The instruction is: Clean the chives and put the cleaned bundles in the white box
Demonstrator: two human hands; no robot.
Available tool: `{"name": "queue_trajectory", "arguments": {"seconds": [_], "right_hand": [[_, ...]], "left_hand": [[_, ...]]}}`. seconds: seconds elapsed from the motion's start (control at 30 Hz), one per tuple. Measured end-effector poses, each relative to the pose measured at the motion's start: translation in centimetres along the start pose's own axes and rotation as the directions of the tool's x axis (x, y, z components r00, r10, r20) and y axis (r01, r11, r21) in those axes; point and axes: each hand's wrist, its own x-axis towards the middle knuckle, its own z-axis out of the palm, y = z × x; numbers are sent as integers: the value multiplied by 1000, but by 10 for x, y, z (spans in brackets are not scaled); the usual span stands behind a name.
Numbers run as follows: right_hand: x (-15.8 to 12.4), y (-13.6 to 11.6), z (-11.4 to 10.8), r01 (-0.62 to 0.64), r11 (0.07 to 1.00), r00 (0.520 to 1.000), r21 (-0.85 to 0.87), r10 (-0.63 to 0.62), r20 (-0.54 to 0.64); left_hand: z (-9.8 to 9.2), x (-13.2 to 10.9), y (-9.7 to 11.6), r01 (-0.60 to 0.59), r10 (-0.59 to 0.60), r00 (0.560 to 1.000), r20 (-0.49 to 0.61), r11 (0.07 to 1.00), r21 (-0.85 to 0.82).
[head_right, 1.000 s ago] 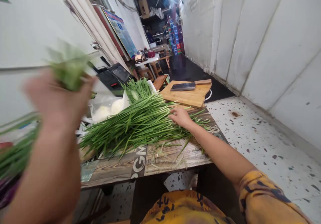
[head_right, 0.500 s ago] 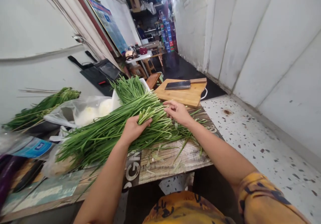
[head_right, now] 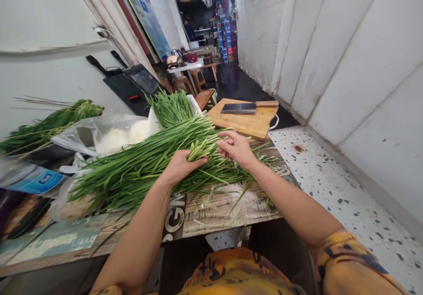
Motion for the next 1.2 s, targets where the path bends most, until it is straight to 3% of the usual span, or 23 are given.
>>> {"name": "queue_trajectory", "arguments": {"seconds": [0.37,0.43,0.47,0.53,0.6,0.63,0.73,0.83,1.0,1.2], "right_hand": [[3,6,7,-27,997,999,67,29,-36],[1,6,7,-4,1000,993,-5,3,-121],[-1,6,6,34,996,979,-85,-50,-199],[-5,7,6,132,945,908,-299,-237,-346],[-10,8,8,203,856,830,-474,-408,-380],[-12,8,9,224,820,825,-526,-447,-346],[-12,9,13,244,794,910,-556,-386,-151],[-9,11,14,221,857,964,-466,-263,-26],[-6,13,13,119,942,989,-314,-141,-47],[-6,13,13,106,941,990,-321,-131,-57]], "left_hand": [[2,3,-1,42,-42,999,28,999,11],[3,3,0,77,-77,997,4,997,-25],[3,4,0,95,-95,995,-3,994,-48],[4,4,-1,126,-127,992,-15,988,-94],[4,5,-2,138,-143,989,-36,983,-125],[4,5,-2,136,-143,989,-46,982,-133],[4,6,-3,115,-123,991,-56,985,-129],[4,6,-4,105,-112,992,-60,988,-115],[5,7,-7,106,-112,993,-47,989,-107],[6,7,-7,88,-93,995,-39,991,-97]]}}
